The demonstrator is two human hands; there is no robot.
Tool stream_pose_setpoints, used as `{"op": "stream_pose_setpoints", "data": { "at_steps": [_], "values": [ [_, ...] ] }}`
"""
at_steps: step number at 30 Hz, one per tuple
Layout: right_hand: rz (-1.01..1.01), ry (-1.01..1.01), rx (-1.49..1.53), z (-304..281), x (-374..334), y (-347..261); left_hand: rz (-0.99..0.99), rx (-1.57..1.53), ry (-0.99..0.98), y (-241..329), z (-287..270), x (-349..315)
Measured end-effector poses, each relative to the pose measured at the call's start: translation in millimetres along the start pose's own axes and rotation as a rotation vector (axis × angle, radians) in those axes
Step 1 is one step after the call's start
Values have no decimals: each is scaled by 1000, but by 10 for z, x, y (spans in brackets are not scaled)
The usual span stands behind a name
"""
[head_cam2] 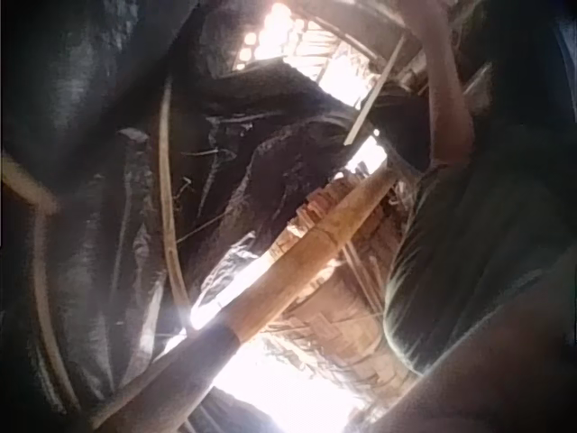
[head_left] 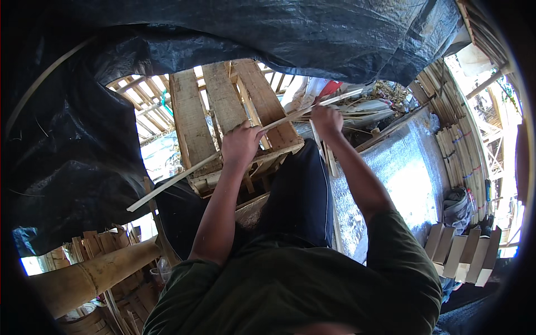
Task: Scraping and smoothing thin bamboo strips using a utility knife while sitting near a wooden frame.
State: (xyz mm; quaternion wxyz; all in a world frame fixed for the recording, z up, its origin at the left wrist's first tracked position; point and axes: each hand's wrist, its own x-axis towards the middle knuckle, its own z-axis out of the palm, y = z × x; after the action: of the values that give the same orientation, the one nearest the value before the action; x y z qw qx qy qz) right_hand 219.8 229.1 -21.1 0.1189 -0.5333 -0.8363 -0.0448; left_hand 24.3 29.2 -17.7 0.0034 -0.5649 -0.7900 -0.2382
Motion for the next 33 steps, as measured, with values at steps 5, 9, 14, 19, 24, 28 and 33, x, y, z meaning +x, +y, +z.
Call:
{"op": "stream_pose_setpoints", "data": {
  "at_steps": [5, 9, 14, 19, 24, 28, 33],
  "values": [
    [-233, 80, 84, 41, -232, -303, -38, -24, -12, -64, -42, -43],
    [-160, 150, 1, 218, -102, -117, -36, -54, -57, 69, -24, 81],
    [-397, -99, 174, -15, -350, -411, -65, -52, -38, -120, -115, 8],
    [-52, -147, 51, -120, 81, 101, 0, -24, -13, 11, -73, 61],
    [-476, -204, -7, -145, -77, -73, -44, 3, -24, -99, -93, -45],
    [-190, -16, 108, 98, 188, 587, 17, -11, 8, 59, -18, 74],
    [-463, -125, 119, 51, -62, -20, 6, 4, 48, -160, -47, -59]
  ]
}}
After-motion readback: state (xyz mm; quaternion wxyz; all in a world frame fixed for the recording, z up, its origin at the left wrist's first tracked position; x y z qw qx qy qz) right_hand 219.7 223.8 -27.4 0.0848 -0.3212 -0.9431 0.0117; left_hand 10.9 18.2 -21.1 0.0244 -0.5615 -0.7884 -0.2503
